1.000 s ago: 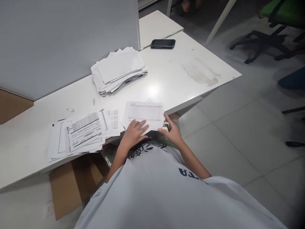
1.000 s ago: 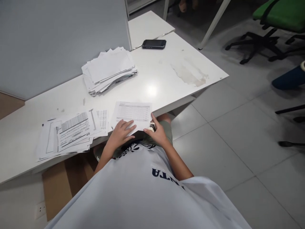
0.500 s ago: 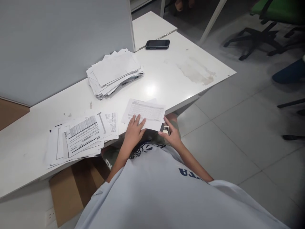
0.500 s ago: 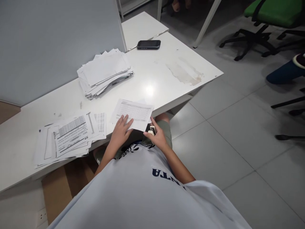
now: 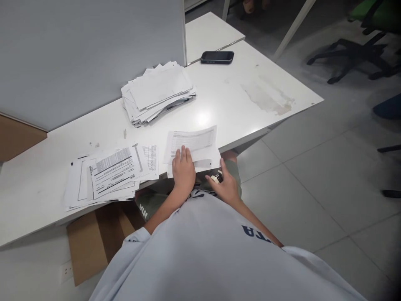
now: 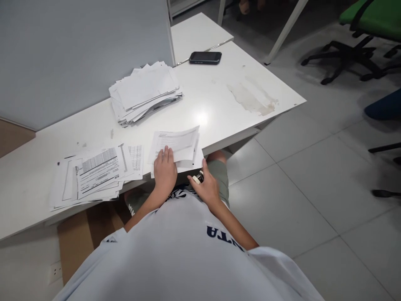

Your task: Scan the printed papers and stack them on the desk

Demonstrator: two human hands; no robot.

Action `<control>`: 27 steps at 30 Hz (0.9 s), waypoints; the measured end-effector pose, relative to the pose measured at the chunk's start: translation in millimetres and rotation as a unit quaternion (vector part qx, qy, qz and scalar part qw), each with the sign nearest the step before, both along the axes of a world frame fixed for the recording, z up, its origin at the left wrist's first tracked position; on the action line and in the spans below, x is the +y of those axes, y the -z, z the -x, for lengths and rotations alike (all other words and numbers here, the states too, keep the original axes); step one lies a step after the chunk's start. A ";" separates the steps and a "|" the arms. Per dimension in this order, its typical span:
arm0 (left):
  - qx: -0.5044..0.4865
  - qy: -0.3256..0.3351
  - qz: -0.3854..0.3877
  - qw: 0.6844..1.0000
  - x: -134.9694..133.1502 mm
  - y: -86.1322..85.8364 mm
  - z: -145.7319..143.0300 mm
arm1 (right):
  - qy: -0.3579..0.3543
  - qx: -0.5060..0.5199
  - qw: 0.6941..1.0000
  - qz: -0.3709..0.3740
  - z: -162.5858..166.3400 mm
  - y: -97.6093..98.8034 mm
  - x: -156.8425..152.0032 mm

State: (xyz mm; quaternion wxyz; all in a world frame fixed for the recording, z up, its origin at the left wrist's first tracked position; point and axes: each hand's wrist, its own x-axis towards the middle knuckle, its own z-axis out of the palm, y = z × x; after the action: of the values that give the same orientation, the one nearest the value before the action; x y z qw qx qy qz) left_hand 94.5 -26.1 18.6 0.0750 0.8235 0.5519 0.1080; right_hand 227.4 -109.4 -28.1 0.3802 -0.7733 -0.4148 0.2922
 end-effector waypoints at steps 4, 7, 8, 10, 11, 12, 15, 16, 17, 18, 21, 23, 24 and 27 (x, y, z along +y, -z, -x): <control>0.009 0.034 -0.037 0.999 -8.8 0.9 -0.2 | -0.039 0.007 0.999 -0.028 9.5 -5.7 2.5; 0.045 0.082 -0.037 0.995 -14.8 5.0 1.7 | -0.059 0.006 0.997 -0.050 11.0 -8.6 5.9; 0.059 0.093 -0.031 0.993 -15.6 6.6 2.9 | -0.058 0.009 0.997 -0.053 10.4 -8.5 7.0; 0.084 0.104 -0.015 0.991 -15.1 9.6 6.1 | -0.055 0.024 0.996 -0.061 8.3 -6.3 9.0; 0.093 0.107 -0.007 0.990 -14.4 10.6 7.8 | -0.051 0.034 0.996 -0.065 7.0 -4.6 9.8; 0.100 0.107 -0.002 0.989 -13.6 11.2 9.4 | -0.044 0.044 0.996 -0.069 5.7 -2.7 10.6; 0.116 0.093 0.006 0.989 -12.8 10.4 12.9 | -0.007 0.069 0.995 -0.071 2.0 2.8 12.2; 0.121 0.085 0.007 0.989 -13.4 9.7 13.3 | 0.003 0.077 0.994 -0.072 0.9 4.4 12.5; 0.125 0.075 0.009 0.989 -14.4 9.0 13.4 | 0.008 0.087 0.993 -0.074 -0.1 5.9 12.7; 0.129 0.063 0.012 0.990 -15.6 8.4 13.1 | 0.010 0.103 0.991 -0.080 -1.0 7.3 12.8; 0.135 0.024 0.020 0.990 -19.7 7.8 11.4 | 0.008 0.178 0.979 -0.103 -3.0 11.1 12.8; 0.132 0.004 0.017 0.991 -21.5 7.5 11.0 | 0.006 0.240 0.964 -0.112 -4.2 12.2 12.9; 0.131 -0.001 0.012 0.991 -22.1 7.0 11.3 | 0.009 0.272 0.956 -0.109 -4.8 12.0 13.1; 0.133 0.001 0.000 0.991 -22.4 4.9 14.2 | 0.040 0.374 0.923 -0.079 -6.8 9.7 13.7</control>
State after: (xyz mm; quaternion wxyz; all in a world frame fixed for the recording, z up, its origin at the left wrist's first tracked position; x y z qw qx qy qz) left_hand 80.3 -48.5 13.7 0.0012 0.8312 0.5560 -0.0032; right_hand 234.2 -95.6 -37.8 0.5788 -0.5910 -0.2331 0.5113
